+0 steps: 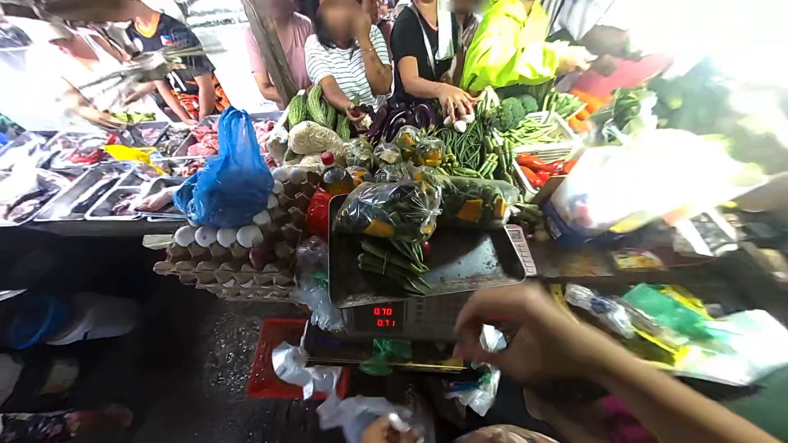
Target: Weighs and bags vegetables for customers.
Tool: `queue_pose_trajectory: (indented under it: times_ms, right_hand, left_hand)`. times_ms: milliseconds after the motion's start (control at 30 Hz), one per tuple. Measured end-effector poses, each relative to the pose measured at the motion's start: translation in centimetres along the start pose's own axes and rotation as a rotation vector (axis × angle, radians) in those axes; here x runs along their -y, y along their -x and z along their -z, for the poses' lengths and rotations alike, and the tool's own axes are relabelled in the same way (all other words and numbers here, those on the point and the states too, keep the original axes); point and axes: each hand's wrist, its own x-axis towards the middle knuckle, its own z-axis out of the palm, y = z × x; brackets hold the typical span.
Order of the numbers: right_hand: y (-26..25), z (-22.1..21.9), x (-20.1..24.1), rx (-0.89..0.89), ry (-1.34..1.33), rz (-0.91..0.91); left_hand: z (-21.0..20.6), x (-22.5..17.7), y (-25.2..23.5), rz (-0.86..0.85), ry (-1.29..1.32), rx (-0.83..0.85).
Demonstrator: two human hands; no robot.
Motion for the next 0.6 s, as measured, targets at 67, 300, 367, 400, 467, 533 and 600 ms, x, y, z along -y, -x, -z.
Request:
queue_pose_trajectory:
  times_ms: [67,300,367,400,467,533,600]
  right_hand:
    - [1.4,-5.5,0.2,0.358,-0.099,-0.085]
    - [-1.0,-4.4,1.5,-0.040,-0.186,0.138]
    - [-1.5,-1.7,1.6,-0.247,-0.102,0.112]
    - [-1.7,-0.7,1.3,-0.347,-0.062,0.071]
    - [-1.8,0.3,0.2,-0.481,-0.010,-0.026]
    - [-1.9,0.4,-0.8,-0.514,0.038,-0.108]
    - [-1.9,0.5,-1.4,-0.497,0.125,-0.192]
  left_hand:
    - [-0.7,-8.3,1.8,-0.315,0.493,-0.100]
    - [6.7,-21.0,-0.8,-0.994,0.014,-0.390]
    - [7.8,-21.3,-2.1,-1.004,0.393,-0.031]
    - [8.0,-21.1,-2.6,-0.956,0.694,0.100]
    - [8.3,-21.5,-3.0,-0.775,1.084,0.153]
    - [8.0,-22.4,-3.4,-0.645,0.929,0.085]
    - [6.8,-24.4,-3.2,-0.611,0.780,0.105]
